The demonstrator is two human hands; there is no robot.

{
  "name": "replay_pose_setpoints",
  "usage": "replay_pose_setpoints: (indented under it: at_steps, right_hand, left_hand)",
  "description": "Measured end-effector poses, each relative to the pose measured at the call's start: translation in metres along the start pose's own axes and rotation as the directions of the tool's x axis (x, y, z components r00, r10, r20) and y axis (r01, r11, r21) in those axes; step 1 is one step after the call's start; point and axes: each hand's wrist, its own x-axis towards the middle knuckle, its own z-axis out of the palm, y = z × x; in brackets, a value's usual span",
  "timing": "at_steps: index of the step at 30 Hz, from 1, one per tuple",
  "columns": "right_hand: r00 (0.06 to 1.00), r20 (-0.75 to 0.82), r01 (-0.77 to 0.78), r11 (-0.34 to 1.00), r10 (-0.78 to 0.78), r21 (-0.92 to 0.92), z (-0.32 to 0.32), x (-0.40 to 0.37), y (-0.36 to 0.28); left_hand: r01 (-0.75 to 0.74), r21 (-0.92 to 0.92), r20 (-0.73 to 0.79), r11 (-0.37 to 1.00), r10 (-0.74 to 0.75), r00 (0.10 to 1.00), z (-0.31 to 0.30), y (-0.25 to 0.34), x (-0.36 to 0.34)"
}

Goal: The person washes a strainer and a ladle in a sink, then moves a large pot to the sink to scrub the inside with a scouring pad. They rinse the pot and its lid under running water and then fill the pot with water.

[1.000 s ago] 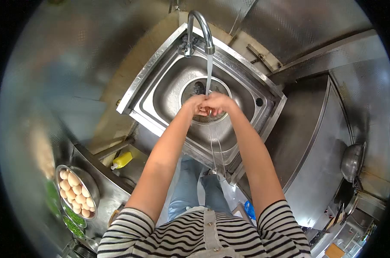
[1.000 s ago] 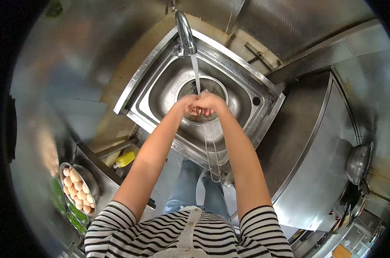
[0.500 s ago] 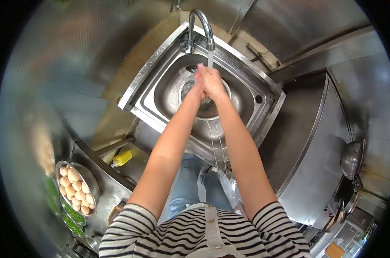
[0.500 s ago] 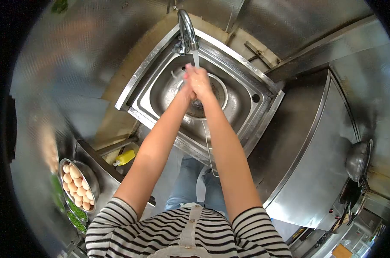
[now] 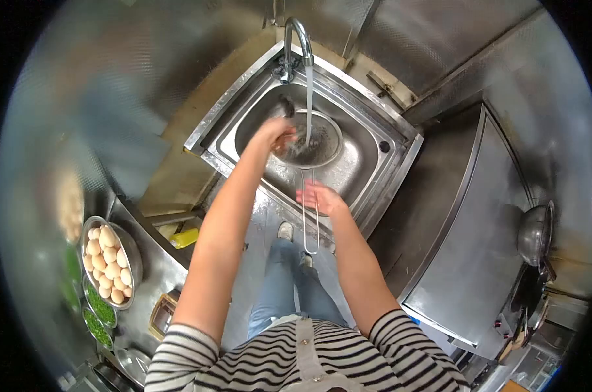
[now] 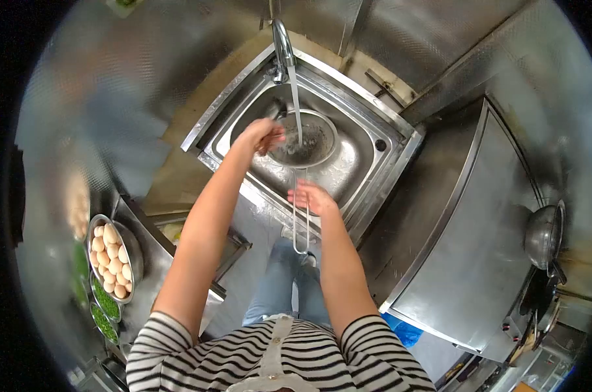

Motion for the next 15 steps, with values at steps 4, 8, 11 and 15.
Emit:
replay_pose_setpoints:
  at_steps: [4, 8, 11, 15]
  right_hand:
    - [0.933, 0.295, 0.043, 0.877, -0.207, 0.478, 0.054, 0.03, 0.013]
    - [0.887, 0.445, -0.093, 0.894, -0.126, 0.437, 0.065, 0.029, 0.026]
    - [0.954, 0.298, -0.088, 0.962, 0.007, 0.258, 0.04, 0.0, 0.018]
    - [0.918, -0.255, 0.158, 0.871, -0.302, -0.466, 0.028, -0.046, 0.011]
  left_hand:
    - [-0.114, -0.089, -0.17, 0.99, 0.097, 0.981, -0.043, -0.035, -0.03]
    - [-0.162, -0.163, -0.17, 0.973, 0.134, 0.976, -0.047, -0.042, -0.065]
    - [-0.163, -0.134, -0.111, 0.978, 0.149, 0.983, -0.056, -0.043, -0.074]
    - [-0.127, -0.135, -0.072, 0.983, 0.118, 0.99, -0.069, -0.056, -0.056]
